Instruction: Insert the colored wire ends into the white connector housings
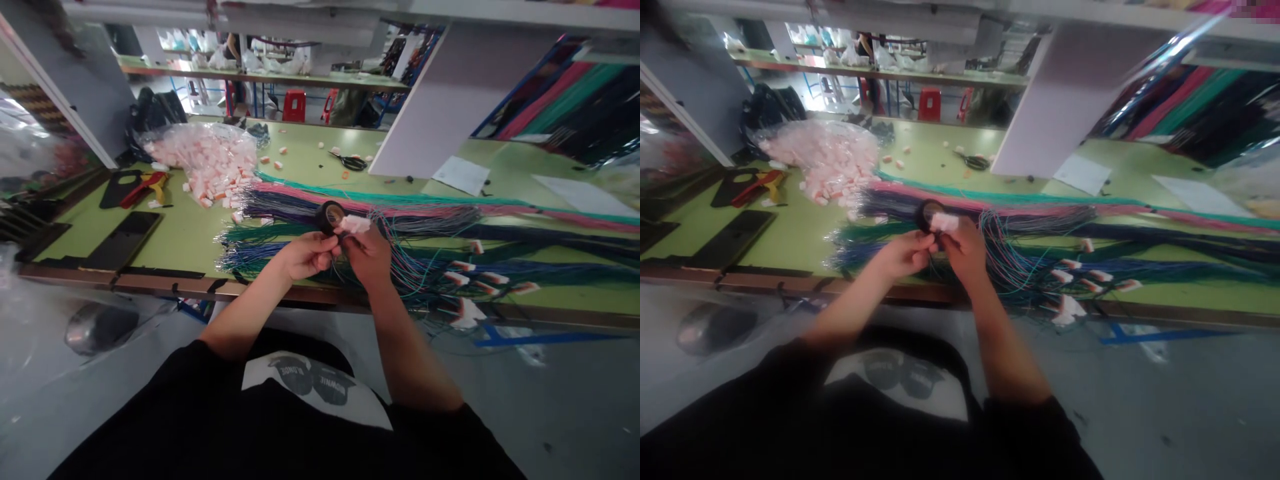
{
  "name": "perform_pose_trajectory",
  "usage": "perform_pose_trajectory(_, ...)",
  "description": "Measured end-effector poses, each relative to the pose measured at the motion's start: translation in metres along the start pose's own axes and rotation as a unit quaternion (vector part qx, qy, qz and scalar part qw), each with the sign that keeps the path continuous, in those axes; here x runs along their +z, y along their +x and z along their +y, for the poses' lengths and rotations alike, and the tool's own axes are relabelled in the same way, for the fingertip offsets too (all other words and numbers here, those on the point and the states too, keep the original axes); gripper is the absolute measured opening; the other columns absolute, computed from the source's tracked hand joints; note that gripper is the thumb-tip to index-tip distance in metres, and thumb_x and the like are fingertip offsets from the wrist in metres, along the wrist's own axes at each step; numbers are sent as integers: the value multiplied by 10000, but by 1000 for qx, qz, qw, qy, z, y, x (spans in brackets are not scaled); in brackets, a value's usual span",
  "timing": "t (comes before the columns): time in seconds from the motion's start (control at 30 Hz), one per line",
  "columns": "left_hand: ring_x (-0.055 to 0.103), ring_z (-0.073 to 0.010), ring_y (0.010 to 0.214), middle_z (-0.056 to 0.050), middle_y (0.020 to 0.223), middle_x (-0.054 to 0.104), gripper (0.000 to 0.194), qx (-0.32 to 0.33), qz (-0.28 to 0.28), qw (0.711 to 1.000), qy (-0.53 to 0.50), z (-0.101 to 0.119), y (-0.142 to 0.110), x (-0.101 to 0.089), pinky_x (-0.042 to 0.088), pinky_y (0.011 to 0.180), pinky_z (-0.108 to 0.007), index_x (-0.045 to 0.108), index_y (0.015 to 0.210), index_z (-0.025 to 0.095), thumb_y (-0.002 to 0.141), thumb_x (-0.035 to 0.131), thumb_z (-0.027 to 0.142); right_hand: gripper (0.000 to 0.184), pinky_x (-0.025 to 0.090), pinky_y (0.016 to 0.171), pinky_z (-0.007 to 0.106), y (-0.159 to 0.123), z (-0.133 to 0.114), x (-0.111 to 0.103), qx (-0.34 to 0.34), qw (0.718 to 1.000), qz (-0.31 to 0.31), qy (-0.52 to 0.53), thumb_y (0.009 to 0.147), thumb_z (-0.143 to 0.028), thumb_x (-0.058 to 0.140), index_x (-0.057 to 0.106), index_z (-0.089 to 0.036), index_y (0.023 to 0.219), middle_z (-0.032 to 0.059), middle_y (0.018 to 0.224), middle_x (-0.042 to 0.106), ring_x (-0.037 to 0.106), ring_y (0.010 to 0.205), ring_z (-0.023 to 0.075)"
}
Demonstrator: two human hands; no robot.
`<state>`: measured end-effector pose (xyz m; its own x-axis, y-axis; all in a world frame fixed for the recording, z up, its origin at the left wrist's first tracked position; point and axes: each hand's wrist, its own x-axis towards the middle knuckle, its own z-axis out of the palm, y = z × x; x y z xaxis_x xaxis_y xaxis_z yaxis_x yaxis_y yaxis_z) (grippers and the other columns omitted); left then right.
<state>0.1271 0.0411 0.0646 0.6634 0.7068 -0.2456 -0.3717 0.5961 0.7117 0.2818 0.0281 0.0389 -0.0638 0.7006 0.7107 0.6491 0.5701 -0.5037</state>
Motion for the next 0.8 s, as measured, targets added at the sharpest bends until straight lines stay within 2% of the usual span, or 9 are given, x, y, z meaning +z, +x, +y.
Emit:
perform_pose_trajectory(0.1, 324, -4, 272, 66, 475, 525, 179, -18, -6, 1000, -23, 1, -3, 3, 256, 315, -94, 545, 768, 136, 881, 488, 11, 115, 503, 939, 405, 3, -4, 0, 106, 981, -28, 159, 778, -314, 613, 715, -271, 807, -1, 1001, 736, 667, 1008, 217)
perform_pose_trajectory(0.17, 311, -3, 271, 69, 471, 523, 180, -6, -7, 1000, -27, -2, -4, 5, 242, 310, -94, 521, 744, 143, 866, 506, 11, 75, 492, 965, 401, 6, -12, -5, 141, 961, -68, 229, 729, -301, 636, 693, -258, 749, -1, 1007, 733, 660, 1037, 215)
perform_pose_trajectory(0.27, 322, -2, 293, 64, 490, 533, 177, 34, -33, 999, -24, -10, -4, 6, 224, 320, -106, 507, 723, 153, 811, 630, 60, 114, 540, 853, 375, 9, -27, -15, 173, 930, -116, 302, 628, -319, 697, 661, -236, 698, 30, 1099, 712, 658, 1019, 232)
perform_pose_trajectory(0.37, 332, -9, 317, 66, 506, 520, 225, 99, -50, 994, 10, -18, -3, 6, 246, 341, -140, 510, 700, 162, 745, 729, 141, 215, 554, 688, 347, 10, -38, -19, 225, 913, -75, 333, 583, -392, 723, 631, -224, 682, 63, 1110, 696, 664, 897, 224)
perform_pose_trajectory(0.47, 400, -39, 357, 75, 520, 502, 246, 221, -53, 970, 84, -22, -3, 5, 336, 398, -182, 530, 694, 181, 714, 770, 228, 276, 519, 596, 327, 10, -43, -18, 292, 898, 8, 329, 608, -470, 712, 611, -221, 672, 53, 864, 689, 634, 726, 190)
perform_pose_trajectory(0.53, 484, -62, 427, 62, 590, 535, 220, 292, -41, 944, 145, -20, -6, 2, 401, 457, -206, 576, 711, 188, 691, 782, 262, 302, 494, 568, 319, 9, -44, -21, 323, 894, 26, 309, 609, -490, 722, 638, -216, 706, 27, 735, 651, 608, 658, 179)
perform_pose_trajectory(0.6, 541, -80, 498, 40, 670, 569, 184, 317, -36, 925, 208, -14, -12, -1, 440, 506, -224, 618, 722, 188, 699, 762, 299, 286, 492, 598, 326, 9, -45, -26, 306, 916, 23, 256, 626, -469, 728, 672, -210, 732, 17, 720, 650, 610, 672, 183)
perform_pose_trajectory(0.7, 542, -92, 511, 35, 621, 551, 181, 298, -55, 908, 290, -2, -18, -5, 447, 528, -228, 611, 697, 180, 767, 686, 330, 201, 494, 698, 350, 9, -50, -35, 190, 976, 12, 105, 687, -417, 702, 707, -220, 730, 20, 778, 667, 623, 767, 202)
perform_pose_trajectory(0.8, 537, -91, 529, 46, 615, 572, 104, 293, -30, 893, 340, 3, -17, -4, 434, 537, -204, 600, 748, 183, 746, 696, 221, 201, 487, 719, 364, 10, -55, -38, 99, 993, -21, -64, 783, -404, 632, 733, -231, 781, 36, 755, 653, 613, 747, 210)
